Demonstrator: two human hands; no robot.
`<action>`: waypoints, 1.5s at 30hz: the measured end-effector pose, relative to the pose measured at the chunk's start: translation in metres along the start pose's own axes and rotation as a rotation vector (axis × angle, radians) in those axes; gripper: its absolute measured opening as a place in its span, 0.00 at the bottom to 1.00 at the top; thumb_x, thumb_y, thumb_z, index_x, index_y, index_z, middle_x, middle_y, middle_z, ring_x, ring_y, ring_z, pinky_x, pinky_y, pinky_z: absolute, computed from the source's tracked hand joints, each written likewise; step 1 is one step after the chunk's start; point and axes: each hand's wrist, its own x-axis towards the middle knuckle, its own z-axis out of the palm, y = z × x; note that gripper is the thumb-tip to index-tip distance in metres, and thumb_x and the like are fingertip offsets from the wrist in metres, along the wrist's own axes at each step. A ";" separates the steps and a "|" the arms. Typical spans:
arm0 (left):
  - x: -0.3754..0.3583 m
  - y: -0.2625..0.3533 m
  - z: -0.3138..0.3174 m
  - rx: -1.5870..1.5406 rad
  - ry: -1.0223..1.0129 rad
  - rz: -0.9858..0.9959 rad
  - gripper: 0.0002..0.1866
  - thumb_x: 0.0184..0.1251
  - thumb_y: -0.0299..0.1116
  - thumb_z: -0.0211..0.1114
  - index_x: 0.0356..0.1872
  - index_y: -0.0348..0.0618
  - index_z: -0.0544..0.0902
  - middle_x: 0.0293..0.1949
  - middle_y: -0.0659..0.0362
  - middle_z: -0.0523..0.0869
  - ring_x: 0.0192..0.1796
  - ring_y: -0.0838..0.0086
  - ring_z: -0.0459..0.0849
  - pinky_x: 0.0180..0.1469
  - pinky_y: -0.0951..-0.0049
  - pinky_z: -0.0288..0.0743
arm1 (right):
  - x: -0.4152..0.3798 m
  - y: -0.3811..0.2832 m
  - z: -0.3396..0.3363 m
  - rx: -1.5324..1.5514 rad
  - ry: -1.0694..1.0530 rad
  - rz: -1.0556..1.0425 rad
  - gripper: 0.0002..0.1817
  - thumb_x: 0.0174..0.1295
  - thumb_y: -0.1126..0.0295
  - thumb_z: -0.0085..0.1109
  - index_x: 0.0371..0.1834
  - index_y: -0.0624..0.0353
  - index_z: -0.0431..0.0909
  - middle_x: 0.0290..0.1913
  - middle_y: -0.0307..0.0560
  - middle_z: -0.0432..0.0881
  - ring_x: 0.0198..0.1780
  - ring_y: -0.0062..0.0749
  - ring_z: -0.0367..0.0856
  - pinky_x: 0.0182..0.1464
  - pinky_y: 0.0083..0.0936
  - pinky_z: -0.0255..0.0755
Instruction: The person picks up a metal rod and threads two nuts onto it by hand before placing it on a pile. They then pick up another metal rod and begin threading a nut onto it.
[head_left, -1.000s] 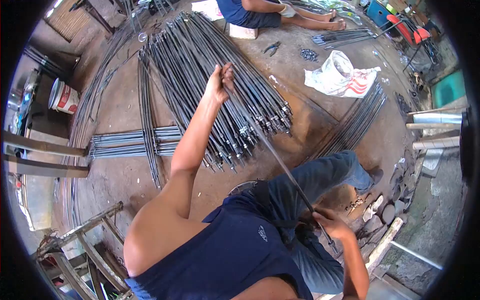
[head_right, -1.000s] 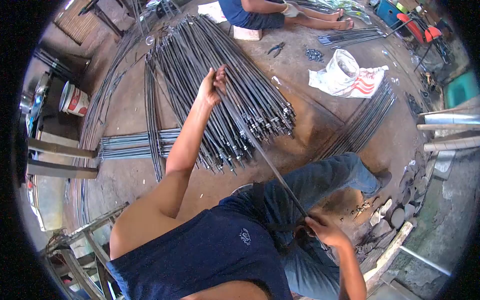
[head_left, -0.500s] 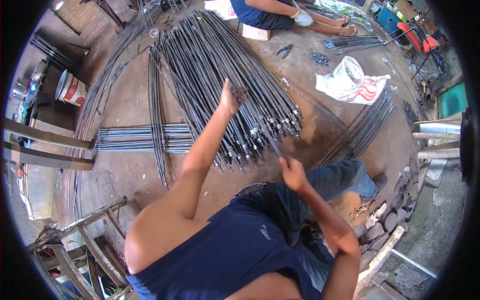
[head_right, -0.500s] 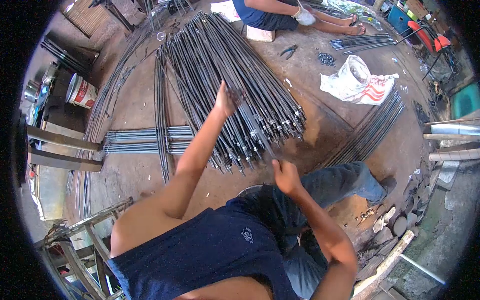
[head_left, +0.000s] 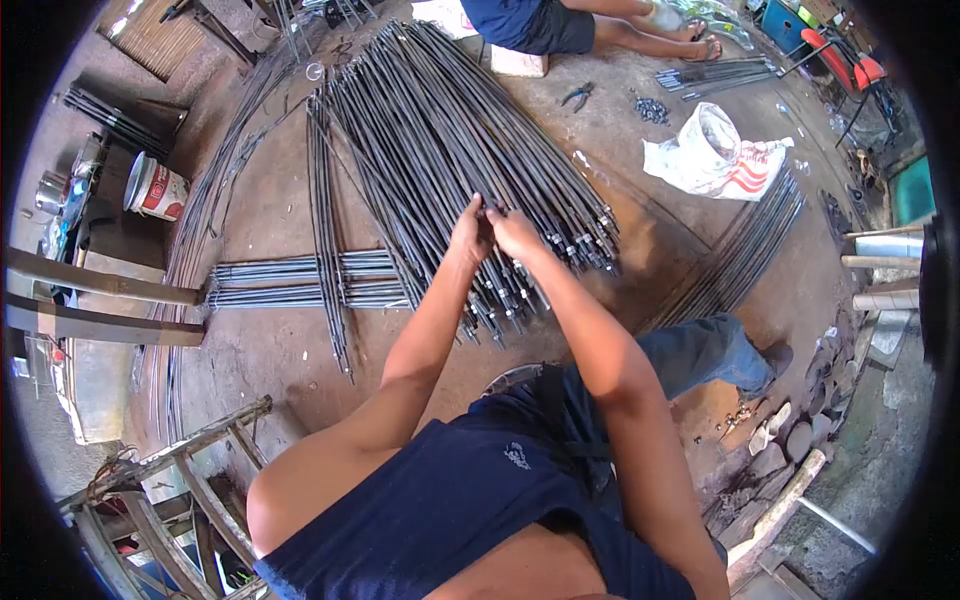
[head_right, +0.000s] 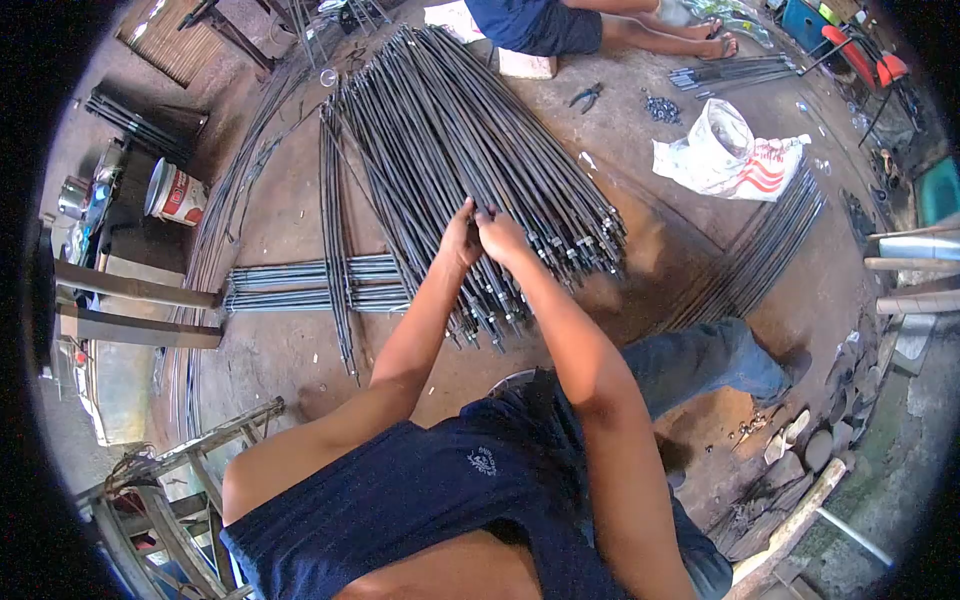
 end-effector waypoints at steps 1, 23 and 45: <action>0.015 0.001 -0.007 -0.023 -0.012 -0.087 0.21 0.76 0.49 0.52 0.39 0.39 0.79 0.32 0.56 0.85 0.38 0.65 0.84 0.45 0.65 0.80 | 0.000 -0.003 -0.011 -0.014 -0.071 0.013 0.32 0.64 0.47 0.53 0.56 0.67 0.77 0.56 0.72 0.77 0.61 0.59 0.75 0.63 0.42 0.68; 0.109 0.077 0.004 0.995 -0.029 0.652 0.19 0.66 0.39 0.66 0.49 0.33 0.82 0.36 0.60 0.86 0.37 0.80 0.83 0.30 0.81 0.68 | -0.402 0.261 -0.336 1.322 1.248 -0.134 0.10 0.69 0.66 0.51 0.41 0.59 0.78 0.31 0.39 0.81 0.32 0.26 0.81 0.35 0.26 0.79; -0.110 -0.323 0.334 1.448 -1.526 0.476 0.19 0.69 0.42 0.65 0.49 0.34 0.83 0.34 0.56 0.89 0.36 0.77 0.85 0.41 0.75 0.76 | -0.297 0.451 -0.152 0.966 0.953 0.835 0.15 0.63 0.64 0.49 0.43 0.63 0.79 0.37 0.55 0.85 0.37 0.44 0.84 0.40 0.41 0.77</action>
